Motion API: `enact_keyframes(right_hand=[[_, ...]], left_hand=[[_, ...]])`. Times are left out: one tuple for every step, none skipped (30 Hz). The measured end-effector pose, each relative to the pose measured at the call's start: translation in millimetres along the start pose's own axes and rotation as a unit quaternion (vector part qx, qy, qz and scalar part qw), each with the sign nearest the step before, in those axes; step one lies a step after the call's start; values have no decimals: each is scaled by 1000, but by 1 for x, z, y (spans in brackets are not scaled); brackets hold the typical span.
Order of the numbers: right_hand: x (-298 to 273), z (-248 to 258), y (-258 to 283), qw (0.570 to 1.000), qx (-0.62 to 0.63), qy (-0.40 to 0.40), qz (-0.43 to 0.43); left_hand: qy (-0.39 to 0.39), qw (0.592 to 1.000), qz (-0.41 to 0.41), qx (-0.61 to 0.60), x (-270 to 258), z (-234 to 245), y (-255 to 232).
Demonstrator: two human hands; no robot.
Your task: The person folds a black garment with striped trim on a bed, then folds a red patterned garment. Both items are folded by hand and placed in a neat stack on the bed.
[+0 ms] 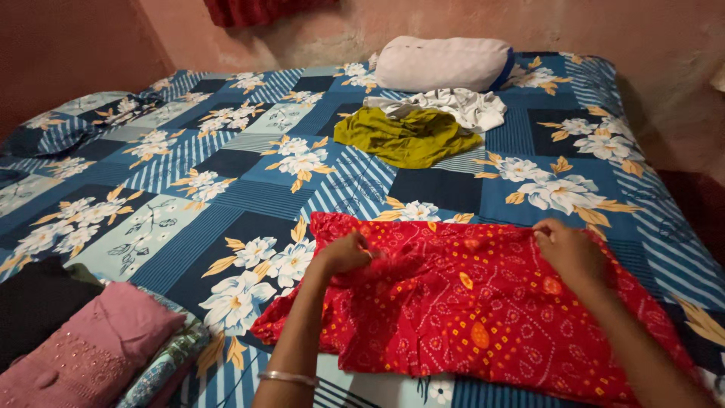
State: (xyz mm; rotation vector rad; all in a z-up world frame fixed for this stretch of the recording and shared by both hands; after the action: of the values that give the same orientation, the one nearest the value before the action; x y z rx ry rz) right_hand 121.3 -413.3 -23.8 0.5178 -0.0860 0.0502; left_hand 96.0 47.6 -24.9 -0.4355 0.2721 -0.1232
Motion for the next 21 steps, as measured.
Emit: enact_keyframes(right_hand=[[4, -3, -5, 999, 43, 1, 4], [9, -6, -10, 996, 86, 1, 7], [14, -9, -14, 994, 98, -22, 43], [18, -11, -20, 990, 108, -44, 76], [21, -15, -24, 985, 118, -65, 109], [25, -18, -28, 984, 137, -52, 99], [29, -20, -31, 983, 156, -39, 89], [31, -22, -34, 981, 176, -26, 80], [31, -23, -35, 983, 166, -18, 73], [32, -25, -35, 985, 158, -12, 67], [32, -26, -34, 987, 150, -5, 61], [31, -26, -35, 986, 156, -2, 63], [30, -27, -35, 985, 163, 2, 65], [30, -27, -36, 984, 168, 5, 66], [30, -26, -37, 977, 201, 6, 74], [30, -26, -38, 969, 233, 6, 82], [32, -25, -38, 960, 265, 6, 91], [33, -25, -40, 959, 265, -6, 102], [35, -25, -41, 957, 265, -19, 114], [38, -24, -42, 956, 265, -32, 126], [41, -24, -44, 949, 284, -36, 134]], left_hand=[[42, 998, 5, 41, 1, 0, 1], [38, 998, 0, 45, 2, 0, 1], [34, 998, -4, 50, 3, 0, 1], [32, 998, -8, 53, 3, -1, 1], [48, 999, -8, -15, 2, 0, 2], [64, 994, -8, -83, 0, -1, 3], [80, 985, -7, -150, -1, -2, 5], [73, 989, -35, -122, -5, -3, 7], [66, 991, -63, -94, -8, -5, 9], [59, 992, -91, -62, -12, -5, 13], [54, 994, -70, -64, -15, -7, 19], [49, 995, -51, -63, -16, -9, 23], [45, 997, -32, -62, -16, -10, 28], [11, 997, -45, -61, -14, -11, 32], [-23, 996, -57, -60, -12, -10, 35], [-57, 994, -70, -59, -11, -8, 37], [-78, 993, -65, -66, -8, -6, 37], [-98, 991, -58, -74, -7, -3, 37], [-118, 988, -51, -81, -6, 1, 35], [-106, 980, -67, -155, -4, 6, 31], [-94, 966, -82, -228, -3, 11, 25]])
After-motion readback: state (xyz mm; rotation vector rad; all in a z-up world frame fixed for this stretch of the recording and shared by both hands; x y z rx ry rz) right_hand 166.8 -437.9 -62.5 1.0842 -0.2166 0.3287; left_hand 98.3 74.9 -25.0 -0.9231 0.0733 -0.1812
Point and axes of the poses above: each hand's wrist, its own x-axis towards the middle knuckle, its own z-axis out of the back of the hand, y = z × x, the point moved 1 cm from there along x, towards the middle knuckle, and after that the axes turned 14 degrees about y, right-handed, at the moved point
